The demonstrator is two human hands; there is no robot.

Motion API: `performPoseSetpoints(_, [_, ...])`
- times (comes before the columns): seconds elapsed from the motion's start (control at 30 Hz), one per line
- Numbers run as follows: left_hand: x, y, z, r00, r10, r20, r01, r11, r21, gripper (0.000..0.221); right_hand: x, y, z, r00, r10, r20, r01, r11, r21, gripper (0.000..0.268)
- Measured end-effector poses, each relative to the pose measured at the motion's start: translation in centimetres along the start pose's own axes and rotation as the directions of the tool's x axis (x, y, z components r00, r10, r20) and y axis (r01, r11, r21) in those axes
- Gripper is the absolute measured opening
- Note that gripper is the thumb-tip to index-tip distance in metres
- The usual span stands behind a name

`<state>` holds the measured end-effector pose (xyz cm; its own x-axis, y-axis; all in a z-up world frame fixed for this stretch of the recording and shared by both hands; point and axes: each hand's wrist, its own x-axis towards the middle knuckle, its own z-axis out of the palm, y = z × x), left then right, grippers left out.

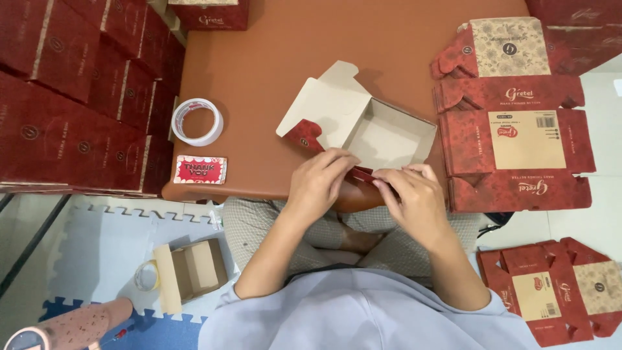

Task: Folding flat cardboard templates into boxes, applying stickers, and stacking the finished products.

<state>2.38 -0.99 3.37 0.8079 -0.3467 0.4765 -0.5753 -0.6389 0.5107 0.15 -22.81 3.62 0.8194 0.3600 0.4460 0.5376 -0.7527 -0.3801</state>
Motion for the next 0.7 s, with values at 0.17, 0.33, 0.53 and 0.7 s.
performPoseSetpoints(0.17, [0.2,-1.1,1.0,0.971,-0.202,-0.124,0.174,0.963,-0.207,0.012,-0.5,1.2,1.3,0.998,-0.024,-0.05,0.025,1.0,0.018,0.003])
performPoseSetpoints(0.33, [-0.3,-2.3,1.3,0.974,-0.218,-0.058,0.175,0.894,-0.412,0.012,-0.1,0.8,1.3,0.997,-0.036,-0.069,0.039,0.998,0.042,0.005])
performPoseSetpoints(0.53, [-0.9,-5.1,3.4,0.923,-0.38,-0.059,0.277,0.764,-0.582,0.005,0.3,0.1,1.0,0.998,-0.024,-0.063,0.027,0.999,0.044,0.005])
performPoseSetpoints(0.7, [-2.0,-7.2,5.0,0.834,-0.551,0.015,0.357,0.519,-0.777,0.006,0.6,-0.5,0.8,0.998,0.021,-0.053,-0.02,1.0,0.01,0.006])
